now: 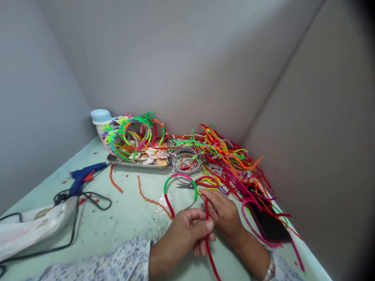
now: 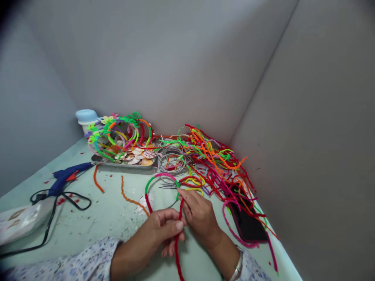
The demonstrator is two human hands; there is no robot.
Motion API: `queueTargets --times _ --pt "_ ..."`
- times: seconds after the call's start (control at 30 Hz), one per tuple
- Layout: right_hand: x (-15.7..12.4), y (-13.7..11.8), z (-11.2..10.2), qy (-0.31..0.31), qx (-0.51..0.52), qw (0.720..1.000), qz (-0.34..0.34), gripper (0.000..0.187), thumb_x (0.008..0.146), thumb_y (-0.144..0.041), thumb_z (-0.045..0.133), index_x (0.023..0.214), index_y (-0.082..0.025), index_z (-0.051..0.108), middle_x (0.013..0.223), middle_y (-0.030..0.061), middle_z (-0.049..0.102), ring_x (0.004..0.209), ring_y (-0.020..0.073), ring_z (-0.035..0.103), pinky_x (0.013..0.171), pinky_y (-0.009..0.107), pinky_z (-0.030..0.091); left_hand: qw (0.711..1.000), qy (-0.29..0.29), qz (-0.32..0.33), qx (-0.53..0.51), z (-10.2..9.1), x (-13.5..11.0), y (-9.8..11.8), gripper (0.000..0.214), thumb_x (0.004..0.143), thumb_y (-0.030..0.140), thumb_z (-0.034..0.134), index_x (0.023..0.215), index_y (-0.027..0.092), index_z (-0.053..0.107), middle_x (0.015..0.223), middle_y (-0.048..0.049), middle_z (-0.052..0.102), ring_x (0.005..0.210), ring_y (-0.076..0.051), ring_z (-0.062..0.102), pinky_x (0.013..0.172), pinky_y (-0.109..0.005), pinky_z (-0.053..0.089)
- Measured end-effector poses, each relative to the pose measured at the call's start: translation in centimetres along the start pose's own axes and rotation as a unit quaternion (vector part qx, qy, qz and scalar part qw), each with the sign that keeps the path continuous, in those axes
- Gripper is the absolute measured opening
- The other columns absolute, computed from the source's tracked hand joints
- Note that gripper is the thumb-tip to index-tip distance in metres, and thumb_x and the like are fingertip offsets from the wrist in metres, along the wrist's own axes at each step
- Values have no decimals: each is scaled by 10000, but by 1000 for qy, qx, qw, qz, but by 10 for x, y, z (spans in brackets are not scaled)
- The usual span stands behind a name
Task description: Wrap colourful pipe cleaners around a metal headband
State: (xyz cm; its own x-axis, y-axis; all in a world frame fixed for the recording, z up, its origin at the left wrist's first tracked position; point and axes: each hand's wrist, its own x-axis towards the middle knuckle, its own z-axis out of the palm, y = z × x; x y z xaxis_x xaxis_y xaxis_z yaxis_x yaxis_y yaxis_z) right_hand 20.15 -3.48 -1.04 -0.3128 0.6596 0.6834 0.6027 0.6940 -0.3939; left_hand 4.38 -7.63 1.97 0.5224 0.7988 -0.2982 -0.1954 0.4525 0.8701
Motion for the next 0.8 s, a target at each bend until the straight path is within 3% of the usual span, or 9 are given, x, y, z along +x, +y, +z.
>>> queueTargets --times 0.3,0.67,0.73,0.8 --pt "-3 4 7 -25 -39 998 38 406 879 -99 460 1205 -282 618 901 60 662 782 184 649 645 296 542 999 -1 -49 7 -8 8 -28 439 684 566 678 715 152 533 528 2 607 285 -44 419 305 -166 289" --pt "4 16 5 28 56 989 132 348 879 -149 476 1148 -281 653 1039 67 676 954 213 638 830 369 529 998 -15 -50 -22 -9 9 -24 520 676 598 679 858 122 570 592 -24 645 314 -47 472 313 -153 300" --pt "5 13 6 32 130 967 215 312 894 -216 479 1154 -271 643 1007 66 688 854 206 655 754 357 542 998 -7 -46 -30 -9 9 -25 507 690 589 674 855 122 564 579 -14 637 313 -49 479 303 -147 293" --pt "6 10 6 49 234 915 325 318 905 -309 487 1195 -247 601 945 61 699 684 177 643 616 313 536 999 -4 -39 -34 -10 10 -25 478 719 562 665 867 119 561 587 -12 639 322 -46 490 307 -137 298"
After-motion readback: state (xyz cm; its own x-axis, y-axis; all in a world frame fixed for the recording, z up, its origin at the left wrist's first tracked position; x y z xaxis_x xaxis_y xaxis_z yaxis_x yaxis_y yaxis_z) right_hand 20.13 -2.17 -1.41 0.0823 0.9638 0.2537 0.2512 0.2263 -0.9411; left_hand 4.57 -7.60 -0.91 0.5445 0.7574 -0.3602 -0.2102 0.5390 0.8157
